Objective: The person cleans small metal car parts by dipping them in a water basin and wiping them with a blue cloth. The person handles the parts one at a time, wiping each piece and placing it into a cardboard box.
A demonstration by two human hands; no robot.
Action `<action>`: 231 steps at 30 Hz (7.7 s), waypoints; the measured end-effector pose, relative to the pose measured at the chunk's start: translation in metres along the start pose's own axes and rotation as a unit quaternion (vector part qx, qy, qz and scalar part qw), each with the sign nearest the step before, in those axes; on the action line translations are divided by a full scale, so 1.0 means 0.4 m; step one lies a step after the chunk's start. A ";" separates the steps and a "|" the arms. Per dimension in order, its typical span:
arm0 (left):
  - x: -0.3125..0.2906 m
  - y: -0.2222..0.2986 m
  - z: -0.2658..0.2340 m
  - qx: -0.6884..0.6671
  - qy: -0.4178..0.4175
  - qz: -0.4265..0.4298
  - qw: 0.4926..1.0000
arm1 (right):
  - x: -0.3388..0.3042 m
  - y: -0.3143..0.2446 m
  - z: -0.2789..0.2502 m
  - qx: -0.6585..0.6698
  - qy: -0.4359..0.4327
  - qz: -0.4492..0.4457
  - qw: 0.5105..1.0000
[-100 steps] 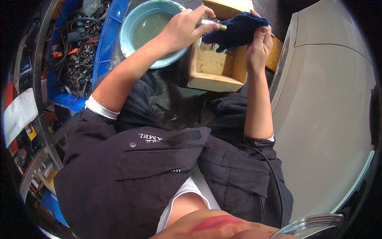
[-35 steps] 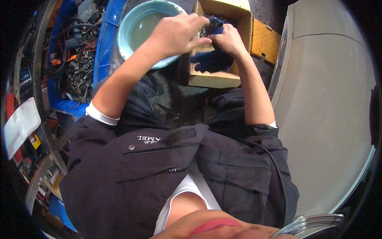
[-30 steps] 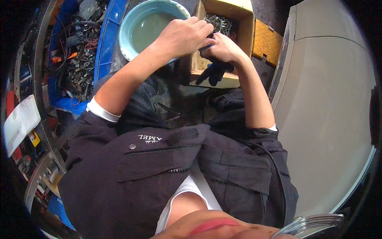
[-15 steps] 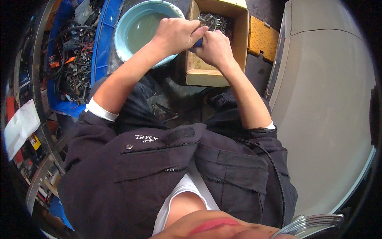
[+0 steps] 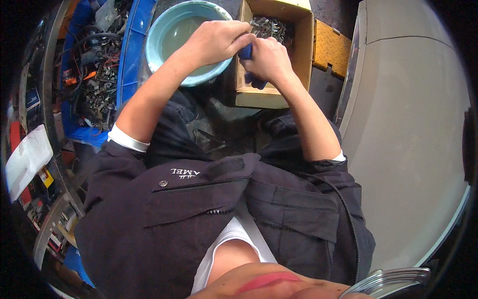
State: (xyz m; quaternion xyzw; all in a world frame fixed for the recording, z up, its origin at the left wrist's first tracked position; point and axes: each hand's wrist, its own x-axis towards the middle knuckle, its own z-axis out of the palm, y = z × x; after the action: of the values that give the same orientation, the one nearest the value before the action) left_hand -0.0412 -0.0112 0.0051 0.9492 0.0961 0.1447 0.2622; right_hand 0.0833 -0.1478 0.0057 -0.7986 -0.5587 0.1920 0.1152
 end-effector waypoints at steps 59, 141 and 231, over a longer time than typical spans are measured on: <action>0.004 0.012 -0.065 -0.277 0.029 -0.067 0.958 | -0.015 0.134 -0.110 0.269 0.008 -0.059 0.961; 0.015 0.040 -0.039 -0.060 0.156 0.062 0.984 | -0.028 0.074 -0.057 0.591 0.205 0.087 0.775; -0.012 0.018 -0.012 -0.290 0.020 -0.127 0.948 | -0.033 0.066 -0.057 0.328 0.216 -0.079 0.916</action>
State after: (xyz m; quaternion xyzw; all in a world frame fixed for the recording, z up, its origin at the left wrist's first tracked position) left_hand -0.0464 -0.0162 0.0115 0.8093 0.1751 0.1506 0.5401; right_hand 0.1116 -0.1688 0.0181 -0.6910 -0.4871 0.1778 0.5036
